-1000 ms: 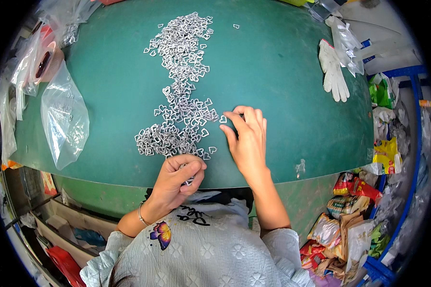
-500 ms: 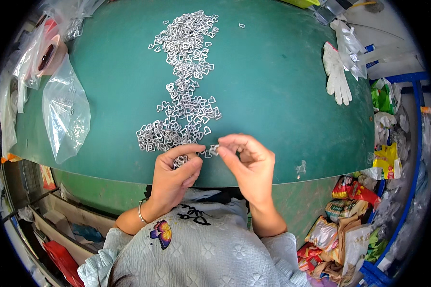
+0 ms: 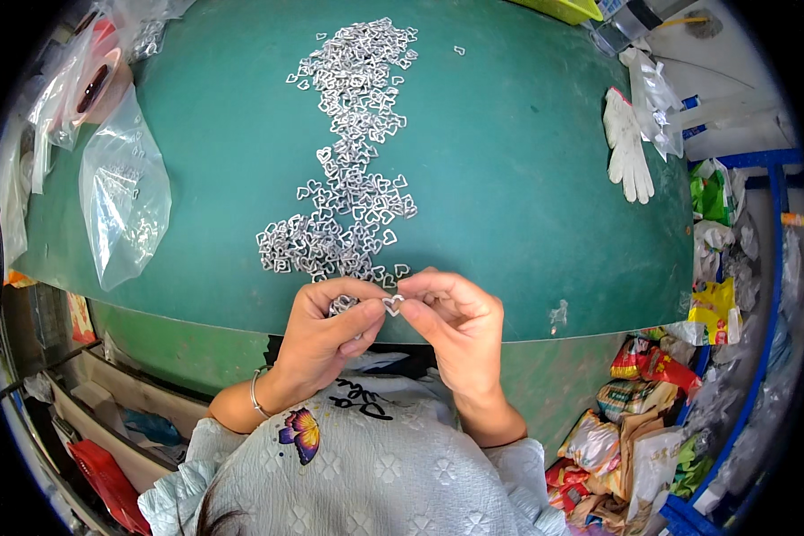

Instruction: The person sits at a green worktable and repeatedly picks up small silver heart-shaped metal pieces, joining them together by hand. They place the assembled pieces back onto the table in a growing pile. The person continues this repetitive assembly process throughout the clip.

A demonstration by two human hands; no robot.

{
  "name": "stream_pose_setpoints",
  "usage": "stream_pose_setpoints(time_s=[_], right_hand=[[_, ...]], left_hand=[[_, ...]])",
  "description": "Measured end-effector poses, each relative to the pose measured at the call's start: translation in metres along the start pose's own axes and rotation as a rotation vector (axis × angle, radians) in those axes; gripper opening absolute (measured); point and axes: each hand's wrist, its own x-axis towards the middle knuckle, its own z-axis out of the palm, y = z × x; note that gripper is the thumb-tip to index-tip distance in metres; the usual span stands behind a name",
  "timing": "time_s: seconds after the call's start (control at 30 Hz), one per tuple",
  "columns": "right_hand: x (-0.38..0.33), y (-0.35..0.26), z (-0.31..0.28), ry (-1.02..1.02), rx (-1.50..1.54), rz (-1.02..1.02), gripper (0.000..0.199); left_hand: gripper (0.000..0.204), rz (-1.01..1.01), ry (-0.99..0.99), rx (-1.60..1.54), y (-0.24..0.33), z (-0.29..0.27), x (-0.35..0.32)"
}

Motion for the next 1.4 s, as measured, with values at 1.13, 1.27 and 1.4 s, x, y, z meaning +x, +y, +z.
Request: stream_pose_setpoints(time_s=[1.13,1.27,1.4], right_hand=[[0.264,-0.033,-0.004,-0.394,-1.209,-0.16,0.034],[0.229,-0.006,-0.012,-0.475,-1.358,-0.354,0.053],[0.194,0.017,-0.004,-0.599,-1.415,-0.46,0.055]], left_hand=[[0.03,-0.007,-0.099,-0.388,0.039,-0.056,0.02],[0.036,-0.1,-0.021,-0.407,0.036,-0.046,0.02],[0.032,-0.125,0.067,-0.298,0.036,-0.038,0.013]])
